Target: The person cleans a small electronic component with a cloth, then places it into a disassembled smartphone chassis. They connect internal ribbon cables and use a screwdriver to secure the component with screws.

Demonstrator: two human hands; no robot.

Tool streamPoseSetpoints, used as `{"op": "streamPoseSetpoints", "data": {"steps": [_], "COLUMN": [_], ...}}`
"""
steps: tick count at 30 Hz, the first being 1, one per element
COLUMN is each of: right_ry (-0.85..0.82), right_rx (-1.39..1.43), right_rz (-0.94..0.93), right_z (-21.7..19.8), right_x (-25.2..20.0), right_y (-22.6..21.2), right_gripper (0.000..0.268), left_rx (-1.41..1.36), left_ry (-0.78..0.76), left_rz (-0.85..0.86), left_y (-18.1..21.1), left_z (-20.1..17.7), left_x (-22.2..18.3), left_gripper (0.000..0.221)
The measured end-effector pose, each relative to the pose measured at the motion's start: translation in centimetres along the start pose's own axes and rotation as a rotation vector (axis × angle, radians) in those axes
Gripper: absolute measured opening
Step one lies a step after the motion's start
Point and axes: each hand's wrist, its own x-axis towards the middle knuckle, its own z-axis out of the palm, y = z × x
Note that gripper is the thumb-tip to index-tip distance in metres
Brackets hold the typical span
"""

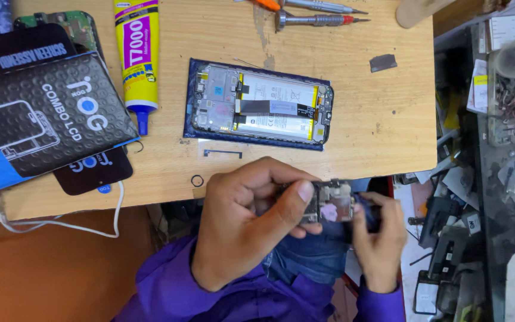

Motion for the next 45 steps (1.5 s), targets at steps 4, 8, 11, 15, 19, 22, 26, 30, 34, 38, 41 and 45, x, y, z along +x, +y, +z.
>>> {"op": "streamPoseSetpoints", "data": {"steps": [4, 8, 11, 15, 19, 22, 26, 30, 34, 38, 41, 45], "right_ry": [0.002, 0.078, 0.073, 0.114, 0.301, 0.469, 0.293, 0.194, 0.296, 0.216, 0.221, 0.131], "right_rx": [0.195, 0.398, 0.113, 0.131, 0.276, 0.358, 0.467, 0.314, 0.318, 0.662, 0.532, 0.057], "right_rz": [-0.013, 0.134, 0.011, -0.109, -0.131, -0.126, -0.243, -0.353, -0.348, -0.130, -0.187, -0.333], "right_z": [2.9, 4.2, 4.1, 1.7, -2.6, -4.9, -5.2, -4.5, -4.3, -4.0, -3.4, -2.7], "right_x": [-3.3, -5.1, -4.5, -3.8, -1.4, 2.4, 9.9, 11.5, 7.1, 3.2, 3.3, 5.4], "right_y": [2.9, 5.3, 6.5, 6.5, 4.3, 1.0, -3.8, -7.4, -9.0, -9.9, -9.6, -8.2], "right_gripper": [0.065, 0.056, 0.029, 0.021, 0.017, 0.027, 0.025, 0.035, 0.022, 0.026, 0.034, 0.032], "left_rx": [-0.127, -0.108, 0.054, 0.282, 0.213, 0.117, -0.091, -0.183, -0.197, -0.160, -0.142, -0.175], "left_ry": [-0.100, -0.096, -0.110, -0.167, -0.137, -0.113, -0.076, -0.045, -0.039, -0.027, -0.025, -0.043], "left_rz": [-0.107, -0.084, 0.030, 0.220, 0.111, 0.012, -0.108, -0.089, -0.039, -0.052, -0.053, -0.068], "left_y": [1.0, 1.0, 1.3, 1.1, 0.9, 1.0, 0.5, 0.4, 0.7, 0.7, 0.5, 0.5], "left_z": [1.4, 2.5, 3.6, 4.4, 4.6, 5.0, 4.7, 4.1, 3.8, 4.3, 4.5, 4.5], "left_x": [-1.1, -1.9, -3.1, -4.1, -4.2, -4.5, -2.8, -2.9, -4.0, -4.5, -4.4, -4.3], "left_gripper": [0.023, 0.021, 0.016, 0.018, 0.020, 0.022, 0.030, 0.039, 0.042, 0.045, 0.046, 0.048]}}
